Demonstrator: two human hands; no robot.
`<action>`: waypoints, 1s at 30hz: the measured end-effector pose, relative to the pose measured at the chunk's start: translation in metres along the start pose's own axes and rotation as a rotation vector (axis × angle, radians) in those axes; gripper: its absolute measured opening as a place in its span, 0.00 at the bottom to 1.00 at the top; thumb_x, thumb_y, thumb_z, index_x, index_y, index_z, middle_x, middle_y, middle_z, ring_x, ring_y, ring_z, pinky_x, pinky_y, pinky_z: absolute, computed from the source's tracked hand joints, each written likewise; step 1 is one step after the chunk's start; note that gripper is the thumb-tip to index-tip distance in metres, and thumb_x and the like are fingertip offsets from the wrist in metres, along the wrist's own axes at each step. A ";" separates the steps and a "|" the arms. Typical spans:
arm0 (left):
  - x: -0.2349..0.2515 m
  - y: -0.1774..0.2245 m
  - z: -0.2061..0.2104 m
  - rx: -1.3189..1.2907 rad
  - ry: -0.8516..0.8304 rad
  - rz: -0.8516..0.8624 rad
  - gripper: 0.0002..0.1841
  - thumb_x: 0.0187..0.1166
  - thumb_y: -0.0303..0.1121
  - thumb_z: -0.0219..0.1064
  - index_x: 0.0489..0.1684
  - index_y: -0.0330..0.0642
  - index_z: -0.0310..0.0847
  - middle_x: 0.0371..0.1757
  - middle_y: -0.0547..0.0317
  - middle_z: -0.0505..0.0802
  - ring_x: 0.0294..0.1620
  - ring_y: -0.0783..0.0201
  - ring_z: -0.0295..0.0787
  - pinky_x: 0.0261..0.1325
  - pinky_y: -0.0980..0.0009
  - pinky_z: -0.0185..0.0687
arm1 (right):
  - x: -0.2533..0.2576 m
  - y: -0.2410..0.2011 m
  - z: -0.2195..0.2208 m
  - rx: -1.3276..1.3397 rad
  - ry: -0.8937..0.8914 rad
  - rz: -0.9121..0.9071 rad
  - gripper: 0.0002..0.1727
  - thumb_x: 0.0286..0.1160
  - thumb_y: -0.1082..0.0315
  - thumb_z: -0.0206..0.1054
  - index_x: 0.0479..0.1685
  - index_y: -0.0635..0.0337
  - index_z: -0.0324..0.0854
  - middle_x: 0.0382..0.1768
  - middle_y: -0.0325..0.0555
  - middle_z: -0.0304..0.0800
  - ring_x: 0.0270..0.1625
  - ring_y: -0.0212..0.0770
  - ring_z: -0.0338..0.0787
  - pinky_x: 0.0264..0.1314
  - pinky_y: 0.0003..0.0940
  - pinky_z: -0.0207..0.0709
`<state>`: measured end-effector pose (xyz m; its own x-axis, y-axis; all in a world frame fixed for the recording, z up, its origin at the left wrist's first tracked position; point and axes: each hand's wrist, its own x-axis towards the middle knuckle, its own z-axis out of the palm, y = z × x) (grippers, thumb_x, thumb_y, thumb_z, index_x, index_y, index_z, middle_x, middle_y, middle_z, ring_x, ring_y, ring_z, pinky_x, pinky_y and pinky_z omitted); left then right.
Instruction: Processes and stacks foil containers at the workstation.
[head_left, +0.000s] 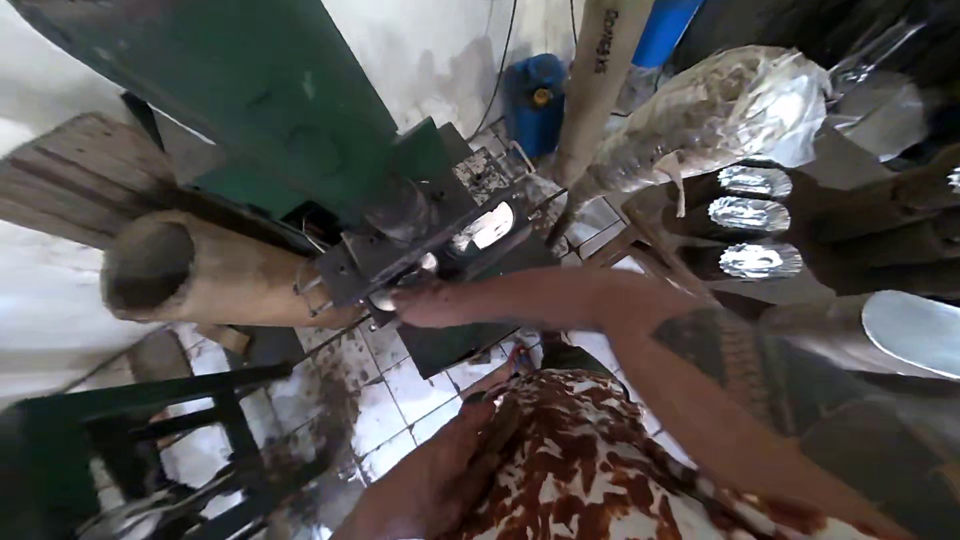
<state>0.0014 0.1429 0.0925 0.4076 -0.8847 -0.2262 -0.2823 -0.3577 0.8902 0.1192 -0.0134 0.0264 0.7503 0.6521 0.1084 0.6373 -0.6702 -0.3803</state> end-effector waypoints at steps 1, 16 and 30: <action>-0.004 0.004 0.004 -0.045 0.000 -0.080 0.25 0.81 0.32 0.63 0.77 0.33 0.70 0.64 0.45 0.88 0.62 0.63 0.88 0.68 0.63 0.84 | 0.010 0.018 0.008 -0.035 -0.238 -0.044 0.11 0.77 0.77 0.66 0.53 0.74 0.86 0.62 0.64 0.87 0.71 0.65 0.82 0.77 0.69 0.70; 0.132 -0.029 0.065 -0.269 -0.632 0.030 0.13 0.86 0.36 0.61 0.47 0.36 0.87 0.41 0.58 0.89 0.43 0.71 0.84 0.53 0.70 0.82 | -0.186 0.156 -0.259 0.263 -0.121 0.544 0.31 0.82 0.48 0.67 0.79 0.54 0.75 0.63 0.47 0.89 0.61 0.39 0.88 0.68 0.44 0.81; 0.540 0.099 0.168 0.948 -0.554 0.238 0.18 0.86 0.41 0.63 0.45 0.30 0.86 0.56 0.35 0.87 0.60 0.40 0.87 0.66 0.42 0.81 | -0.610 0.053 0.149 0.547 -0.103 1.452 0.59 0.53 0.29 0.76 0.89 0.51 0.64 0.85 0.54 0.69 0.84 0.61 0.71 0.78 0.68 0.70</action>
<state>0.0479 -0.4203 -0.0083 -0.1202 -0.8873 -0.4453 -0.9442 -0.0364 0.3273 -0.3306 -0.3937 -0.1969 0.6153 -0.3824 -0.6893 -0.7559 -0.5343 -0.3784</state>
